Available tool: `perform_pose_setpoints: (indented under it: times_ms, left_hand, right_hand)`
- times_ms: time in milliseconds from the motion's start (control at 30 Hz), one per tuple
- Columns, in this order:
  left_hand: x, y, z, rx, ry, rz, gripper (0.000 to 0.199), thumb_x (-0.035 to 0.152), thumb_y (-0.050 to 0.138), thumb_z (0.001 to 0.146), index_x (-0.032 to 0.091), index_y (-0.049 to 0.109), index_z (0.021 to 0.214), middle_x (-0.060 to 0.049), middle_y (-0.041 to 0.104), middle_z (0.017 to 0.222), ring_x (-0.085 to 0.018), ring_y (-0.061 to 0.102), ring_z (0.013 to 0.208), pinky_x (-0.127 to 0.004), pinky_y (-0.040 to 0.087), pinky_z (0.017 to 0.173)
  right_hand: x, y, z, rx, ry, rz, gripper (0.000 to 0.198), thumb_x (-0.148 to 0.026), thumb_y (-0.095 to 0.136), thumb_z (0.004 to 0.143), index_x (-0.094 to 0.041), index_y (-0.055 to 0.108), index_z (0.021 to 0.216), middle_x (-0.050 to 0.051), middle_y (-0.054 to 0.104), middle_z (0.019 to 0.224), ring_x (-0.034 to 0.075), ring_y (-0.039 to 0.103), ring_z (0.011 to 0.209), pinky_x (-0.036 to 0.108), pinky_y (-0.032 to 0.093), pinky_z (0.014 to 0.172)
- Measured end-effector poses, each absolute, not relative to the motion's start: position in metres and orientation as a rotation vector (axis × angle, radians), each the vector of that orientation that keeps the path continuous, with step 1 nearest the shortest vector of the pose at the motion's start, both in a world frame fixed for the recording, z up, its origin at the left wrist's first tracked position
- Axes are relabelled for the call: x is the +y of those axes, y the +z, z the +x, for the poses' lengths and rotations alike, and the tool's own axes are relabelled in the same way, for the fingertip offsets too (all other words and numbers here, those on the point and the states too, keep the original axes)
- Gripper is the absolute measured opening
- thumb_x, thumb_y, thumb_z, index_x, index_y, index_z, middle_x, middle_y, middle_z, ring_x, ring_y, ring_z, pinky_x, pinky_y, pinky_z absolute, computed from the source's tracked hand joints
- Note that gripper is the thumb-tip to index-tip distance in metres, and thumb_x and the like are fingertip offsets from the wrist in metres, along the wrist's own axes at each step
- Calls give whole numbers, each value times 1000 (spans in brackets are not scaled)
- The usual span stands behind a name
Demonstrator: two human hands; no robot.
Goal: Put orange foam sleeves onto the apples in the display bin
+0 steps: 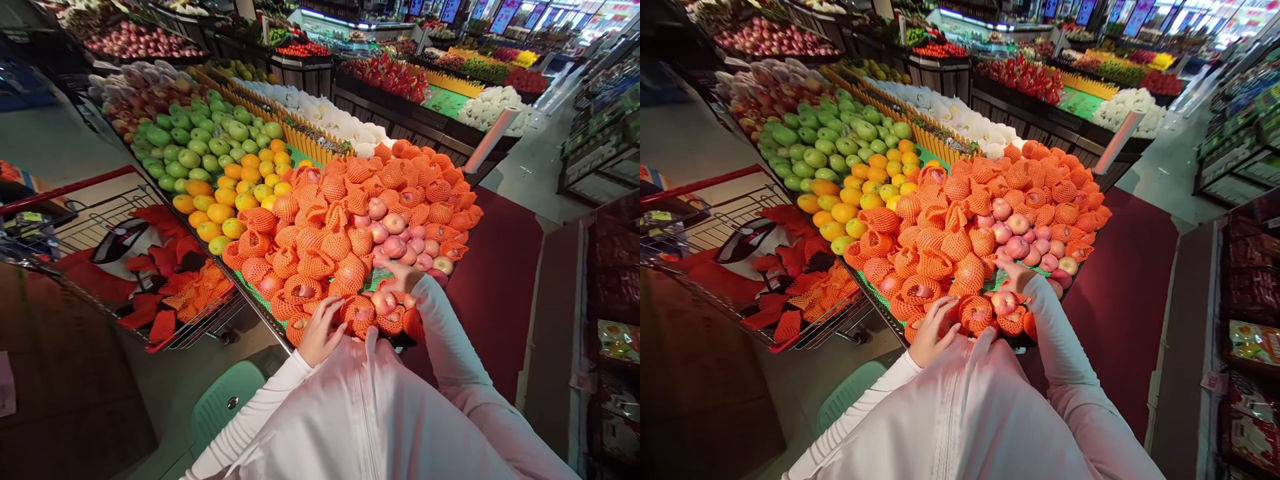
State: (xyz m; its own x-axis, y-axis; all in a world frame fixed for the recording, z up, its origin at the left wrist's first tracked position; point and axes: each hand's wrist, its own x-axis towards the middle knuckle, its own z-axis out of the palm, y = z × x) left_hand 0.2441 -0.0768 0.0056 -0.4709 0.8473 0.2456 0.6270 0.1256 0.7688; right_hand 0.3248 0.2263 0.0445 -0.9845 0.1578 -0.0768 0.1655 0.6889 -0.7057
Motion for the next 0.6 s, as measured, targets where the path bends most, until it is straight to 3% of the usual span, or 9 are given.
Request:
perform_pose_setpoints:
  times_ms: [100,167,367,600]
  left_hand:
    - [-77,8,244,2154,1265,1460,48,31,52,94,25,41,140,-14,43,141,-26,46,131,-46,44,107]
    - [-77,9,243,2158,1252,1475,48,31,51,94,25,41,140,-14,43,141,-26,46,131,-45,44,106]
    - [-82,13,241,2188,1242,1506,47,31,51,94,25,42,140,-13,44,141,-25,47,131,-43,46,104]
    - [-89,15,242,2182,1310,1355,46,32,51,94,24,43,138,-13,44,142,-27,46,132,-47,43,106]
  right_hand:
    - [221,78,276,3073,-1334,297,59,-38,70,77,-24,54,132,8,54,138,27,46,131,50,34,112]
    - [212,86,240,3003,-1600,290,54,-41,72,77,-26,59,126,6,51,141,26,44,133,49,37,110]
    - [200,66,167,2518,-2258,602,43,-37,82,61,-18,70,97,4,69,104,19,60,105,43,40,108]
    - [199,88,217,2631,-2553,654,36,-47,77,68,-19,69,90,3,69,97,17,62,94,36,46,98]
